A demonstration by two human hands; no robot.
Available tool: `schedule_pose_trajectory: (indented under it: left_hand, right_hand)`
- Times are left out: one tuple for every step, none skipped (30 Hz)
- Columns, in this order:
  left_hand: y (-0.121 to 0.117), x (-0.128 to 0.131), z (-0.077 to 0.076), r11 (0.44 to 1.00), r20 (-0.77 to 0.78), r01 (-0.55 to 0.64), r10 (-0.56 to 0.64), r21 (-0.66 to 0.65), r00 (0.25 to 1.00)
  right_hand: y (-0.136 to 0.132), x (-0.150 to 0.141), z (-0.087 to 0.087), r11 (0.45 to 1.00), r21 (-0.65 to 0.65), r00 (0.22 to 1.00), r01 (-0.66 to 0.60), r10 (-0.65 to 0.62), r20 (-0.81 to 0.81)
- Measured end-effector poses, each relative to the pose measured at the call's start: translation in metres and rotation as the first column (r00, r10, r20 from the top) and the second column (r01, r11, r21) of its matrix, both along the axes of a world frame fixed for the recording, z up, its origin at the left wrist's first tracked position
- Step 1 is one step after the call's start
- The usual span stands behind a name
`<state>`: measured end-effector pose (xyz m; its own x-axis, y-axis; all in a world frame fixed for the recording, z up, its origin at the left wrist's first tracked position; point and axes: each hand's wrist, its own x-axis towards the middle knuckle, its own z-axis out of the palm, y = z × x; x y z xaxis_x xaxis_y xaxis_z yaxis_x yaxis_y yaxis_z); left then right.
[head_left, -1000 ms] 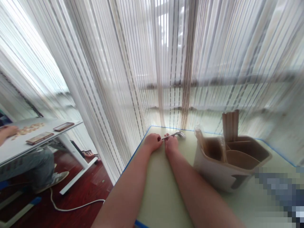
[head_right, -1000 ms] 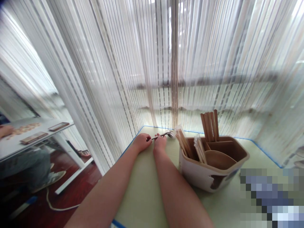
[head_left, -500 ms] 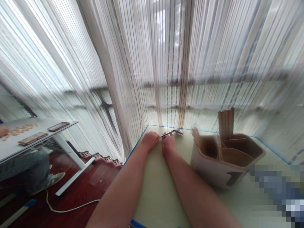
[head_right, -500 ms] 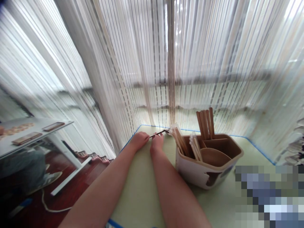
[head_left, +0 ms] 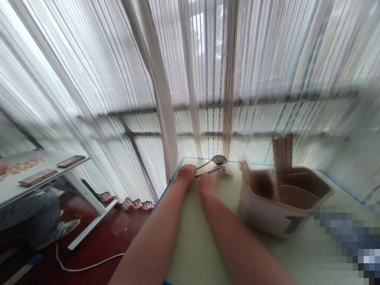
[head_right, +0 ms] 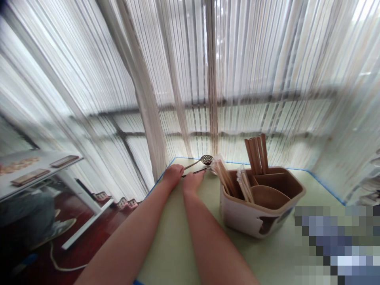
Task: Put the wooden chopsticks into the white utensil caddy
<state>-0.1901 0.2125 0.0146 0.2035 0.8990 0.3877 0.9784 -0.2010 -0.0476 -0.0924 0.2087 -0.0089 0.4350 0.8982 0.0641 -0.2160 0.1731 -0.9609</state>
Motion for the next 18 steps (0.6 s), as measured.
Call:
schedule_pose_trajectory:
  left_hand:
    - [0.000,0.000,0.000,1.000,0.003,-0.010,0.010,0.002,1.000]
    - [-0.001,0.000,0.001,1.000,0.006,-0.019,0.019,0.006,1.000]
    - [-0.001,0.000,0.001,1.000,0.010,-0.028,0.028,0.010,1.000]
    - [-0.001,0.000,0.001,0.999,0.015,-0.036,0.036,0.016,0.999]
    - [-0.001,-0.001,0.002,0.999,0.024,-0.044,0.044,0.023,0.999]
    - [-0.001,-0.002,0.002,0.998,0.035,-0.052,0.051,0.030,0.998]
    - [-0.001,-0.004,0.001,0.998,0.049,-0.058,0.056,0.039,0.997]
    - [0.000,-0.005,0.001,0.997,0.065,-0.061,0.058,0.048,0.996]
    - [0.000,-0.007,0.001,0.996,0.081,-0.063,0.058,0.058,0.995]
    - [0.001,-0.009,0.001,0.995,0.097,-0.066,0.059,0.072,0.994]
    - [0.001,-0.010,0.001,0.993,0.113,-0.072,0.062,0.091,0.992]
    - [0.001,-0.011,0.001,0.991,0.129,-0.080,0.065,0.111,0.990]
    - [0.001,-0.012,0.001,0.987,0.144,-0.091,0.072,0.132,0.987]
    - [0.001,-0.013,0.001,0.983,0.161,-0.104,0.080,0.150,0.984]
    - [0.000,-0.013,0.001,0.979,0.179,-0.118,0.088,0.166,0.980]
    - [0.000,-0.013,0.001,0.974,0.196,-0.130,0.093,0.183,0.976]
    - [0.000,-0.013,0.001,0.969,0.209,-0.140,0.097,0.204,0.973]
    - [0.000,-0.013,0.001,0.962,0.215,-0.147,0.097,0.231,0.972]
  right_hand:
    - [-0.001,0.000,0.002,0.999,-0.022,1.000,0.026,-0.026,0.012]
    - [-0.003,0.000,0.003,0.998,-0.041,0.999,0.048,-0.047,0.020]
    - [-0.003,0.001,0.005,0.996,-0.057,0.998,0.063,-0.062,0.027]
    - [-0.004,0.001,0.006,0.995,-0.068,0.997,0.070,-0.067,0.033]
    - [-0.004,0.002,0.007,0.994,-0.080,0.997,0.074,-0.071,0.037]
    - [-0.004,0.002,0.008,0.993,-0.092,0.996,0.077,-0.073,0.041]
    - [-0.003,0.003,0.009,0.991,-0.104,0.996,0.080,-0.075,0.044]
    - [-0.003,0.003,0.009,0.990,-0.116,0.996,0.084,-0.079,0.047]
    - [-0.002,0.003,0.010,0.987,-0.129,0.995,0.091,-0.086,0.050]
    - [-0.002,0.003,0.010,0.985,-0.140,0.994,0.101,-0.094,0.055]
    - [-0.002,0.003,0.010,0.982,-0.152,0.993,0.113,-0.104,0.062]
    - [-0.003,0.003,0.011,0.978,-0.165,0.991,0.125,-0.115,0.070]
    - [-0.005,0.002,0.011,0.975,-0.177,0.989,0.138,-0.125,0.080]
    - [-0.007,0.001,0.012,0.971,-0.186,0.986,0.151,-0.136,0.093]
    - [-0.011,-0.001,0.013,0.967,-0.191,0.983,0.168,-0.149,0.108]
    - [-0.015,-0.003,0.014,0.964,-0.190,0.978,0.188,-0.166,0.125]
    - [-0.019,-0.005,0.014,0.960,-0.183,0.972,0.210,-0.185,0.144]
    - [-0.023,-0.006,0.015,0.958,-0.171,0.965,0.232,-0.205,0.162]
